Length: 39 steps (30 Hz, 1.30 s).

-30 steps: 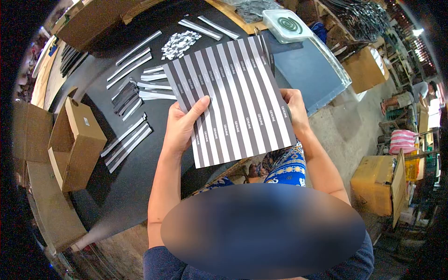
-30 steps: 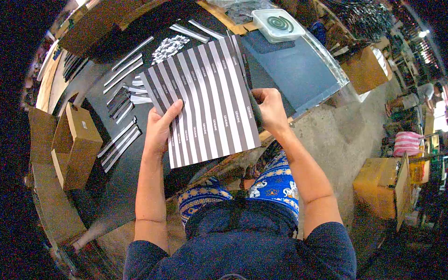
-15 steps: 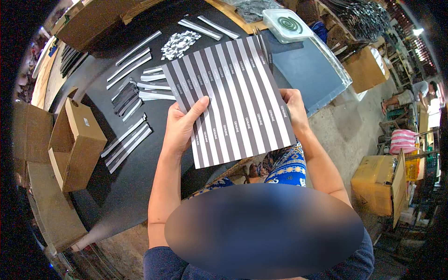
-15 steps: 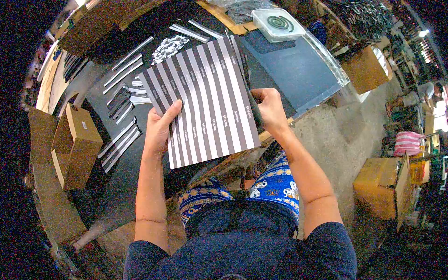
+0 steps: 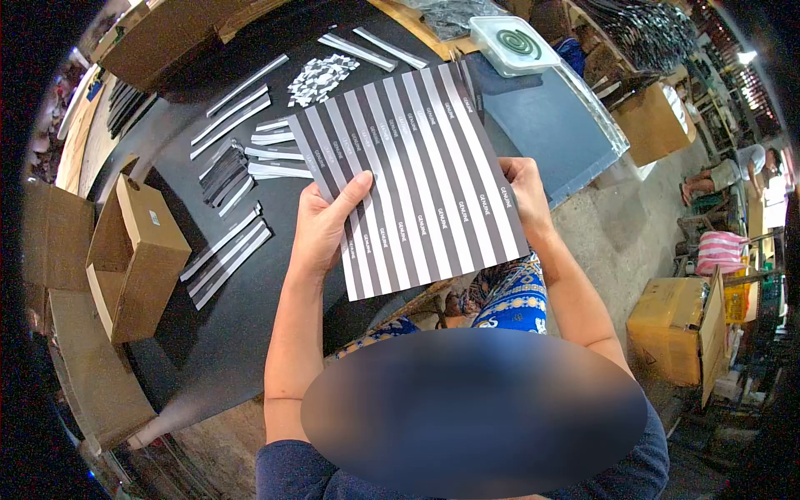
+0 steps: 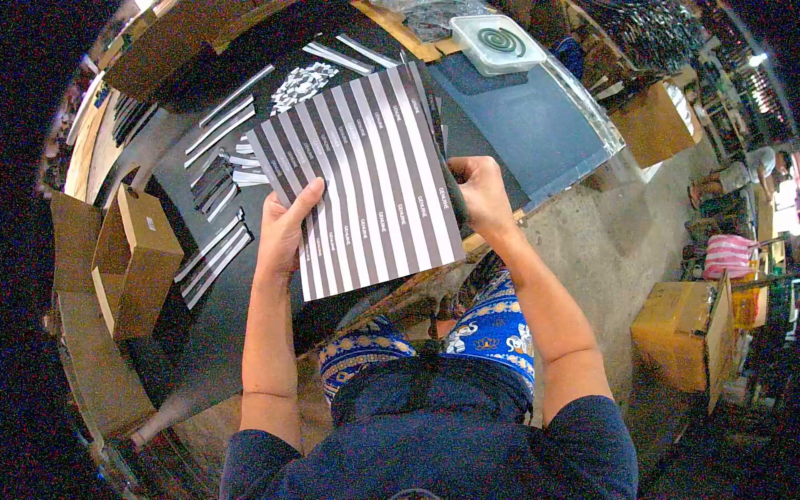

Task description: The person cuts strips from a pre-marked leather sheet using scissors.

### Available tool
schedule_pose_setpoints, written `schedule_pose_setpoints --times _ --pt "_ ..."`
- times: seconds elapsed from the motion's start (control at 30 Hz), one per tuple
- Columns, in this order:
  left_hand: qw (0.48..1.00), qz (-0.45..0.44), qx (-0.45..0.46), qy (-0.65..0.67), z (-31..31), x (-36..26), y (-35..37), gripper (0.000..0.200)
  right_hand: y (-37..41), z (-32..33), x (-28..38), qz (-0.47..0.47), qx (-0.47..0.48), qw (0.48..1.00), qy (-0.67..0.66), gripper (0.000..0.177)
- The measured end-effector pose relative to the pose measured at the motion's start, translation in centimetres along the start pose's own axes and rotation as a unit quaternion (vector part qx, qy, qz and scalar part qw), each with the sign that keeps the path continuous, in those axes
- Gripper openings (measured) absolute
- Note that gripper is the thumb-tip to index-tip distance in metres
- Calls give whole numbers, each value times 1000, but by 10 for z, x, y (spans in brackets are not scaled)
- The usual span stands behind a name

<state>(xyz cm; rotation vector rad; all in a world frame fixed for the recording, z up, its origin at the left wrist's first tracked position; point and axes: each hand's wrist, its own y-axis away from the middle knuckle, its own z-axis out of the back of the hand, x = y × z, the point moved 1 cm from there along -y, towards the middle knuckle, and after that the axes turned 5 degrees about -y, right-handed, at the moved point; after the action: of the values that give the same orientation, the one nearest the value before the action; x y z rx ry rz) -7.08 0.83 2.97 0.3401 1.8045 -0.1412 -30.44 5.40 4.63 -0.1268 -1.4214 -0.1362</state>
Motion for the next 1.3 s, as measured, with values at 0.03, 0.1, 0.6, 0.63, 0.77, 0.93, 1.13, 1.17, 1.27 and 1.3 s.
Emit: schedule_pose_setpoints --times 0.03,0.1,0.6,0.63,0.77,0.93,1.13,1.17,1.27,1.3 --pt "1000 1 -1 1 0 0 0 27 -1 1 -1 -1 0 1000 5 29" --pt "1000 -1 -3 1 0 0 -1 27 -1 0 -2 -3 -1 1000 10 29" --pt "1000 4 -12 1 1 2 -2 27 -4 1 -8 17 0 1000 7 31" --pt "1000 5 -11 -2 2 2 -2 27 -4 1 -9 19 -1 1000 21 32" --pt "1000 22 -7 4 2 2 -2 28 -7 4 -16 36 -2 997 72 35" --pt "989 50 -110 -89 9 7 -8 37 -21 8 -43 99 8 983 152 43" --pt "984 49 -168 -39 28 18 -28 31 -4 7 -26 -6 23 997 -80 43" --pt "990 38 -138 19 29 21 -29 36 1 7 -26 -48 32 988 -146 34" --pt "986 -17 -166 -12 35 27 -25 41 23 7 -14 -75 43 965 -247 33" --pt "987 -19 -161 -13 33 25 -24 41 28 7 -13 -76 44 967 -240 38"
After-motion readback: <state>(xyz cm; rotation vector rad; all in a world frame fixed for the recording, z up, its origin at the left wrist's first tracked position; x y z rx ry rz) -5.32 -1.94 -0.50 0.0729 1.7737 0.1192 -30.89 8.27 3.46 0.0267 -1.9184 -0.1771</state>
